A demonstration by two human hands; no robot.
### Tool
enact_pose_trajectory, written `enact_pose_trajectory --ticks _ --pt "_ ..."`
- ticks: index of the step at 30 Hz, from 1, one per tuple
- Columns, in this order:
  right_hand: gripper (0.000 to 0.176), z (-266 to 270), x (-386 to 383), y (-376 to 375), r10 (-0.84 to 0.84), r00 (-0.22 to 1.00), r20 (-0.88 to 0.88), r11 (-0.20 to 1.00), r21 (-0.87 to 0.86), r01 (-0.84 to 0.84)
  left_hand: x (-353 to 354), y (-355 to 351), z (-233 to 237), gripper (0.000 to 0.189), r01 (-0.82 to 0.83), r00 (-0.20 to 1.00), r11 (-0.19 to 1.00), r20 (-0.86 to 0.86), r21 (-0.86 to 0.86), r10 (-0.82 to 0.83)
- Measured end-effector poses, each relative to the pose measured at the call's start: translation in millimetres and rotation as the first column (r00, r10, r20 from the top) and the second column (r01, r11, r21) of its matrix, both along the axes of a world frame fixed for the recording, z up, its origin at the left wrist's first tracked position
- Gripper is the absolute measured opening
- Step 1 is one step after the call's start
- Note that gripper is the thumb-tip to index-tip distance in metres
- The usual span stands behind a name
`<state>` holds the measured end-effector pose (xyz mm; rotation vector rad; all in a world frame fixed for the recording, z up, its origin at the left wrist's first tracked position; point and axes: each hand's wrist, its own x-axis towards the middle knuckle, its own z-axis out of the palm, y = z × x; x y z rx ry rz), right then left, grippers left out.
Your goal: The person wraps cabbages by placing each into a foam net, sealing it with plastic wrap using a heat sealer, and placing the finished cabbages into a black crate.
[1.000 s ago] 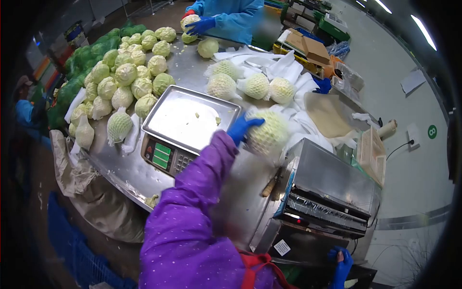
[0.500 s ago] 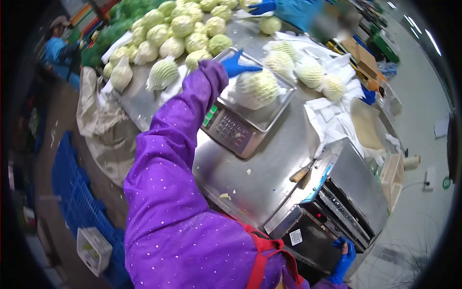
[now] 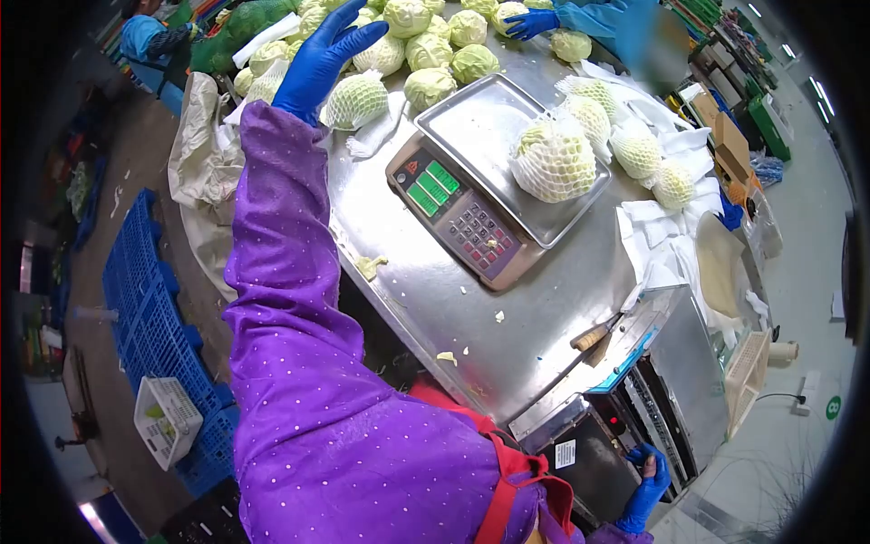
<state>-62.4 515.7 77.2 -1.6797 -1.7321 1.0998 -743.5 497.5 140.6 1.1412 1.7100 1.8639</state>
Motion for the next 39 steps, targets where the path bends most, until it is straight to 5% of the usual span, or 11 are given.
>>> enact_pose_trajectory --ticks 15,18,25,30,34,39 --pt "0.034 -7.1 17.7 -26.3 -0.055 0.998 0.030 0.996 0.076 0.053 30.6 49.5 4.5 0.072 0.090 0.996 0.995 -0.010 -0.046 -0.090" --pt "0.034 -7.6 21.7 -28.8 -0.038 0.999 0.038 0.997 0.070 0.035 18.3 62.4 -13.1 0.062 0.027 0.974 0.999 -0.225 -0.044 -0.036" --pt "0.034 -4.1 21.5 -33.0 -0.073 0.996 0.046 0.995 0.073 0.070 13.7 76.9 -21.8 0.062 0.090 0.971 0.994 -0.217 -0.055 -0.100" --pt "0.034 20.3 -7.4 -17.9 0.007 0.998 0.064 0.999 0.035 -0.009 22.8 100.0 -41.1 0.071 0.186 0.981 0.982 -0.061 -0.020 -0.187" --pt "0.036 34.3 -76.8 31.1 0.136 0.984 -0.113 0.991 0.011 -0.135 43.6 128.5 -89.9 0.087 0.291 0.949 0.919 0.199 -0.265 -0.243" --pt "0.061 24.3 -202.7 127.2 0.349 0.801 -0.487 0.863 -0.166 -0.477 71.8 151.9 -147.9 0.083 0.415 0.835 0.878 0.484 -0.239 -0.263"
